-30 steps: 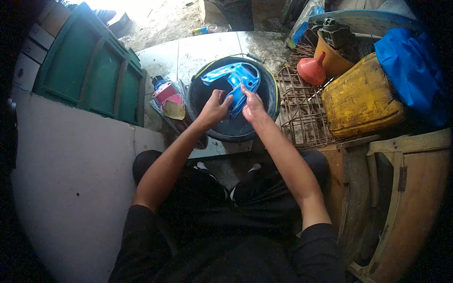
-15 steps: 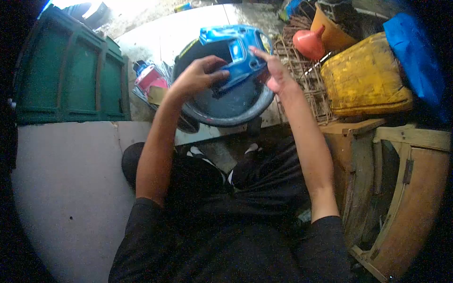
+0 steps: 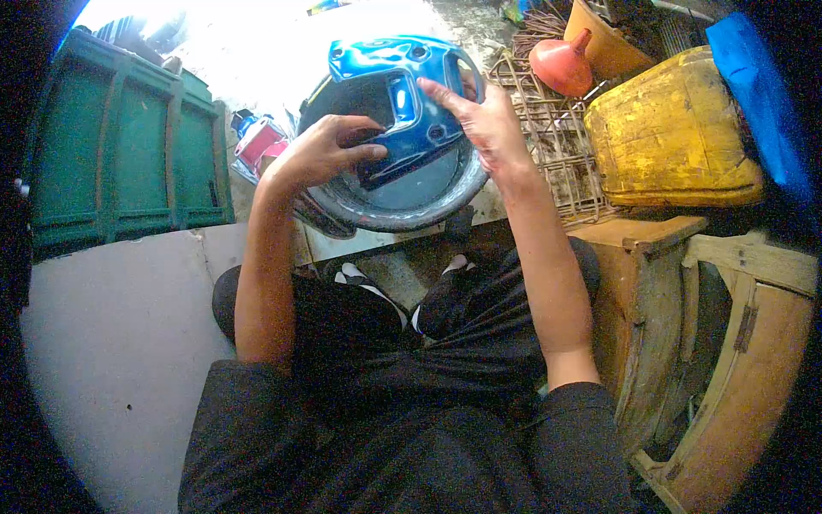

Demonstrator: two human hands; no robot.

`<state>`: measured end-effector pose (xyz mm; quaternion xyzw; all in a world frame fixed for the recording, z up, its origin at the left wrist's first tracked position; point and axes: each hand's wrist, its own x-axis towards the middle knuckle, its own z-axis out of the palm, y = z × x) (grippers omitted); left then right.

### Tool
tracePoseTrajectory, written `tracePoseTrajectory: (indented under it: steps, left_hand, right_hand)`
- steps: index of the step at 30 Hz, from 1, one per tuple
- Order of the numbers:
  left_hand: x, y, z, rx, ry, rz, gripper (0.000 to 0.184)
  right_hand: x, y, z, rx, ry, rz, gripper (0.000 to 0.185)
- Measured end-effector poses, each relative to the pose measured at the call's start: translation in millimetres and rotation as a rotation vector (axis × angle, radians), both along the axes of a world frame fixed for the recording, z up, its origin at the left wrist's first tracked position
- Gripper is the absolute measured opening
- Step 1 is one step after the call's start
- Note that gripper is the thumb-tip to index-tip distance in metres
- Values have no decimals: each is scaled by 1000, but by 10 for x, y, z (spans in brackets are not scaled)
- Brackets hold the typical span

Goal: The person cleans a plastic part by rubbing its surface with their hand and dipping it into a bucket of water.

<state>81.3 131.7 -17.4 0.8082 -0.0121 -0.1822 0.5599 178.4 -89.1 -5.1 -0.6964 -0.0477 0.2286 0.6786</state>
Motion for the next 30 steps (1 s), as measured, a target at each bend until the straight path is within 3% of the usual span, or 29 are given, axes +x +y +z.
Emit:
tracePoseTrajectory:
  steps: [2,8,10,15,18,21,23,26,27,30]
  left_hand:
    - [-24,-6,24,20,-49,-2,39]
    - [-82,-38,35,84,-33,-7,40]
    - [-62,-42,51,88,-13,15,41]
    - [-22,88,-17,12,-96,165,31]
    - [-7,107,21,53,-263,211,24]
    - [-5,-169,114,116,-514,645,21]
    - [23,-353,-52,258,-649,699,20]
    - [28,-571,-227,470,-828,700,27]
    - [19,-613,-270,492,-857,719,29]
    - [7,-599,-107,552,-933,765,37]
  right_hand:
    - [-13,-3,-34,155,-5,98,39]
    - [-42,4,-57,-95,-7,124,36]
    - [-81,49,-21,10,-41,-48,35]
    - [-40,40,-78,112,-24,-142,25]
    - [-83,27,-27,2,-50,-94,29]
    - [-149,110,-143,-11,-133,-123,25]
    - [-234,150,-56,-244,-200,-117,33]
    - [-286,152,-144,-269,-328,-89,36]
    - [-298,201,-206,-159,-447,-145,41]
    - [-314,151,-157,-65,-278,-86,39]
